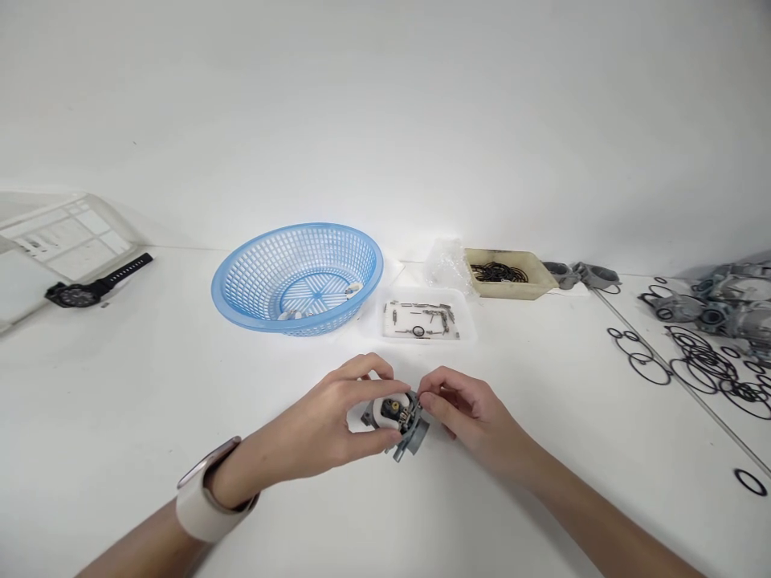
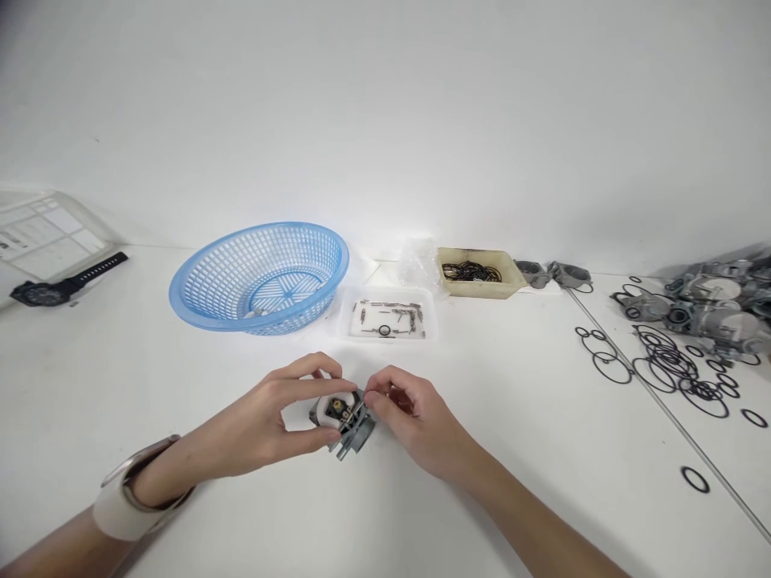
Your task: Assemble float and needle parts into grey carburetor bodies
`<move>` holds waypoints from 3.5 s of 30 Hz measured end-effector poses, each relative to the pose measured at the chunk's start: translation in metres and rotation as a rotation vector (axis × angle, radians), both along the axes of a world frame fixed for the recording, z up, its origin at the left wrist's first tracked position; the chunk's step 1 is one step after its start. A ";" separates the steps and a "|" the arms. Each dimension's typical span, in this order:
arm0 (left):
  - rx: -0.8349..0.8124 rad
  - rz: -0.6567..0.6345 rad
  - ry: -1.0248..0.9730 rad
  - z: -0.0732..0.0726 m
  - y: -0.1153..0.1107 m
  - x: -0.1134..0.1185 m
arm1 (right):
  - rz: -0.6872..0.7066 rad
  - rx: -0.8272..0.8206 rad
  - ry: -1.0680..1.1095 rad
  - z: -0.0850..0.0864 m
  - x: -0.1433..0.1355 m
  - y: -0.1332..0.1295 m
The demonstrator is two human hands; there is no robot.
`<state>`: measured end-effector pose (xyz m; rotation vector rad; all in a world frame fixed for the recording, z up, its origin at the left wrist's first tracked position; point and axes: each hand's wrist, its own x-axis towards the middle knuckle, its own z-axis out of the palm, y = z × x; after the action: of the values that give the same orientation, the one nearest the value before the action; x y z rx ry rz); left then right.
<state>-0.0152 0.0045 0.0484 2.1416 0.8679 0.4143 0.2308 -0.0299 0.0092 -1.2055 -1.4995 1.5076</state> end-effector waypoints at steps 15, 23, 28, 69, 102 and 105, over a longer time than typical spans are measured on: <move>-0.014 -0.031 -0.032 0.000 -0.002 0.002 | 0.003 0.011 0.005 -0.002 0.000 -0.001; 0.065 -0.009 -0.025 -0.005 -0.004 0.002 | -0.012 0.029 -0.008 -0.002 -0.002 -0.003; 0.172 -0.009 -0.041 -0.011 -0.005 0.002 | -0.035 0.054 -0.029 -0.003 -0.004 -0.004; 0.522 0.087 -0.134 -0.022 -0.006 0.011 | 0.002 0.220 -0.159 -0.009 -0.001 -0.005; 0.437 0.053 -0.129 -0.024 -0.007 0.006 | 0.002 0.227 -0.152 -0.005 -0.002 -0.003; 0.448 0.048 -0.139 -0.024 -0.007 0.006 | -0.006 0.240 -0.157 -0.003 -0.003 -0.004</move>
<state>-0.0094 -0.0026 0.0241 2.4611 0.8030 0.8381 0.2278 -0.0340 0.0064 -1.2047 -1.7236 1.2109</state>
